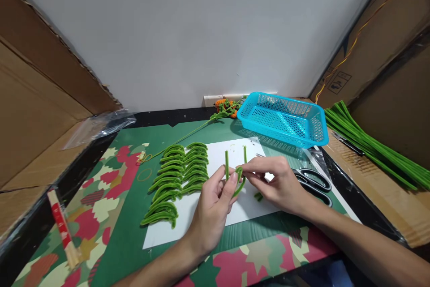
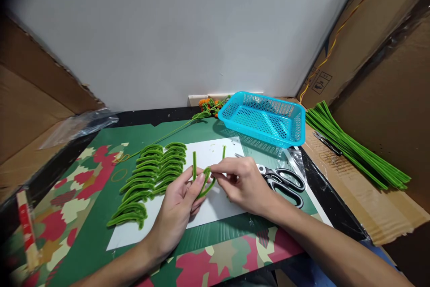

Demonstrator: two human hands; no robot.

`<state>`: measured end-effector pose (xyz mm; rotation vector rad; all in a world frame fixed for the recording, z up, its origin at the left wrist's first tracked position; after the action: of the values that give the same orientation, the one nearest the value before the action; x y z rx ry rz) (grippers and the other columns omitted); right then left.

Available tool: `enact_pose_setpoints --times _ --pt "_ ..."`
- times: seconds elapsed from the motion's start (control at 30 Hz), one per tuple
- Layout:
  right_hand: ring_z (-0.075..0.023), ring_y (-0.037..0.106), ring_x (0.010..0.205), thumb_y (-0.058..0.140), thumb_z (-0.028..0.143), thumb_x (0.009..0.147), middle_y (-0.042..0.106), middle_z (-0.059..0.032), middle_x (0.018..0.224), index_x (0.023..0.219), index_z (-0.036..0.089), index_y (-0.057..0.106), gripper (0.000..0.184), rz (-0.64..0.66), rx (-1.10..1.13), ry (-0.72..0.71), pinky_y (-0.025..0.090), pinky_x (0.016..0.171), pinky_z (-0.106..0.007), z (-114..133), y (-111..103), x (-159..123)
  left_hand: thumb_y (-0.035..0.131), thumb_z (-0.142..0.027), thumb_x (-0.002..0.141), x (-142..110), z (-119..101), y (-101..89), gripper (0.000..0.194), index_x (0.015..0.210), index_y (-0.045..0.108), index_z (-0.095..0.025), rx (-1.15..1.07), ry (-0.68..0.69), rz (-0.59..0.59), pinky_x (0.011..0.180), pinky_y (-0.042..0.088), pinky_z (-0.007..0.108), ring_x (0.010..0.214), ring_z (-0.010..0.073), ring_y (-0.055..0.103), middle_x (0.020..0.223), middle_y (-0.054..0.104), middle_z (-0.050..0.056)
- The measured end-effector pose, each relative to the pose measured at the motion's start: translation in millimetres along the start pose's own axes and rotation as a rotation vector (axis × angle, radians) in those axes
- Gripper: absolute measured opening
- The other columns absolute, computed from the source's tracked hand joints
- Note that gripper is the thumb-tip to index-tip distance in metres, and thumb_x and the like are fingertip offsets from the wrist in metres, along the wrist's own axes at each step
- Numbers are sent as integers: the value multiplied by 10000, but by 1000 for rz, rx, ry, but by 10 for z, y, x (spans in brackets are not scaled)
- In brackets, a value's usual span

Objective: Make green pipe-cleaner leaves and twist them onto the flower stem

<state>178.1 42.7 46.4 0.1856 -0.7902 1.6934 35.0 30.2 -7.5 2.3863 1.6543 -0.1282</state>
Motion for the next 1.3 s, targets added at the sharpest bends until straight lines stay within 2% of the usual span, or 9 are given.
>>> enact_pose_setpoints --times 0.13,0.23,0.37,0.53,0.7,0.8,0.9,1.13,1.3 --pt "-167 760 771 617 40 946 833 -70 941 1019 191 824 266 -10 54 -5 539 696 -256 -33 -2 -1 568 -587 1030 -4 -19 5 364 1027 531 -225 21 -5 6 422 156 138 482 38 170 643 305 -105" --pt "-174 779 799 609 41 955 838 -72 954 1025 198 824 275 -18 73 -12 563 712 -261 -50 -6 -15 568 -587 1029 0 -17 -9 349 1077 512 -247 5 -5 -6 429 160 133 477 44 184 616 295 -114" --pt "-176 772 791 612 52 960 836 -62 950 1023 204 825 270 -17 71 5 565 706 -274 -55 1 -30 560 -591 1032 -7 -6 -25 342 1089 512 -257 -7 0 -8 436 166 135 483 49 187 619 291 -113" --pt "-154 718 691 688 163 962 820 -44 919 1053 215 813 163 -58 86 165 527 585 -251 -143 -8 -35 556 -584 1037 -1 -11 -18 339 1077 529 -248 60 -9 -3 429 198 136 475 44 215 631 319 -107" --pt "-128 683 650 716 251 966 789 -49 983 1178 229 767 219 -85 243 282 528 518 -228 -189 -4 -28 569 -576 1031 14 -54 -10 336 1051 511 -246 25 32 -29 409 213 119 453 34 253 632 379 -107" --pt "-152 712 759 736 251 948 779 -50 989 1111 219 781 172 -78 272 292 555 566 -232 -170 -1 -10 559 -551 1042 19 -93 -10 314 1023 489 -245 -22 90 -37 379 207 116 409 16 304 688 482 -93" --pt "-153 701 761 732 240 944 770 -40 903 1003 199 791 93 -33 271 311 555 592 -235 -173 23 -4 549 -530 1049 35 -104 -2 292 1024 484 -247 -34 110 -27 337 197 127 357 11 349 749 549 -79" --pt "-124 667 691 739 223 929 739 -29 825 937 169 780 69 36 385 366 536 564 -203 -219 55 -8 622 -489 1023 69 -85 24 299 993 536 -204 -20 83 25 368 211 115 393 -8 320 749 544 -72" --pt "-109 649 592 750 298 936 723 -15 788 985 167 761 140 50 557 433 568 545 -216 -271 110 -5 627 -496 1012 123 -43 -9 316 1004 542 -192 -47 44 33 349 177 120 379 -6 307 731 554 -67"
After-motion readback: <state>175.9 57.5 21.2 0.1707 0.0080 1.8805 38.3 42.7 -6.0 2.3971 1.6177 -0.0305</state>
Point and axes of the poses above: each hand's wrist, its own x-axis towards the middle knuckle, its own y-axis out of the palm, z = x × y, the point moved 7 cm from there along x, towards the middle knuckle
